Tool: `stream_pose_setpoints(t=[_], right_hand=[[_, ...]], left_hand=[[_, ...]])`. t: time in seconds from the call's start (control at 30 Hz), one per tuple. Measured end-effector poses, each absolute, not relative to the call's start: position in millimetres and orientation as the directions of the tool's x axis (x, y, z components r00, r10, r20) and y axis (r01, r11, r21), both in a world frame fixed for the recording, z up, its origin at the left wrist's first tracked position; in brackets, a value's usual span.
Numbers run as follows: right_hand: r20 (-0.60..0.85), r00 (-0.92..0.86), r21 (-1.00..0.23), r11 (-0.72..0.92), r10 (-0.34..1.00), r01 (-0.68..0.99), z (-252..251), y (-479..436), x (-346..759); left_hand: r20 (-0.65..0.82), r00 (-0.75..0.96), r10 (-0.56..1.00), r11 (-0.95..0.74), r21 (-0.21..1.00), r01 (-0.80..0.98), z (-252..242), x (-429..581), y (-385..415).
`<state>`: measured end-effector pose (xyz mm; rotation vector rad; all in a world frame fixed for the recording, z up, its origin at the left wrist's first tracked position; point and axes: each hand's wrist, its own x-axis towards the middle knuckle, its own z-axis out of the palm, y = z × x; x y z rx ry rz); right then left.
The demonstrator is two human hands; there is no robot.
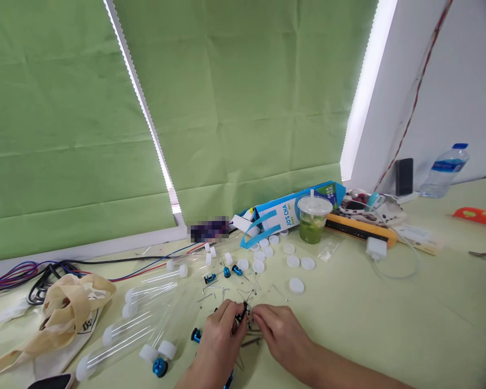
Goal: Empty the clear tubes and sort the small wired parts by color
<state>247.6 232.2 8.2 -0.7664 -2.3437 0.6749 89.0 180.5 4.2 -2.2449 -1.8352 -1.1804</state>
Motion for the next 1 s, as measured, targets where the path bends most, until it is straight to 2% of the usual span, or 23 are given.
stream_pose_setpoints(t=[0.07, 0.1, 0.17, 0.23, 0.3, 0.37, 0.47, 0.67, 0.87, 1.0], right_hand=[[0.386, -0.672, -0.561, 0.739, 0.631, 0.372, 8, 231, 248], [0.388, -0.665, -0.578, 0.73, 0.638, 0.364, 9, 231, 248], [0.354, -0.635, -0.707, 0.641, 0.687, 0.299, 12, 234, 247], [0.278, -0.617, -0.874, 0.461, 0.736, 0.155, 16, 238, 245], [0.194, -0.635, -0.97, 0.245, 0.748, -0.008, 20, 242, 244], [0.115, -0.662, -0.992, 0.053, 0.74, -0.113, 21, 242, 242], [-0.014, -0.677, -0.98, -0.145, 0.736, -0.137, 20, 239, 241], [-0.117, -0.705, -0.98, -0.196, 0.7, -0.032, 15, 237, 239], [-0.069, -0.787, -0.981, -0.184, 0.613, -0.058, 9, 243, 240], [-0.096, -0.763, -0.977, -0.207, 0.64, -0.051, 8, 243, 240]], left_hand=[[0.55, 0.025, 0.835, -0.314, 0.438, 0.843, 7, 89, 180], [0.553, 0.022, 0.833, -0.313, 0.439, 0.842, 9, 89, 179], [0.551, 0.023, 0.834, -0.315, 0.443, 0.839, 13, 88, 178], [0.551, 0.047, 0.833, -0.344, 0.449, 0.825, 16, 87, 178], [0.558, 0.092, 0.825, -0.397, 0.454, 0.798, 18, 86, 178], [0.582, 0.127, 0.803, -0.449, 0.451, 0.771, 18, 85, 179], [0.624, 0.155, 0.766, -0.497, 0.422, 0.758, 13, 84, 180], [0.634, 0.188, 0.75, -0.515, 0.382, 0.767, 5, 82, 179], [0.629, 0.177, 0.757, -0.513, 0.403, 0.758, 5, 80, 181], [0.629, 0.187, 0.755, -0.521, 0.402, 0.753, 4, 78, 181]])
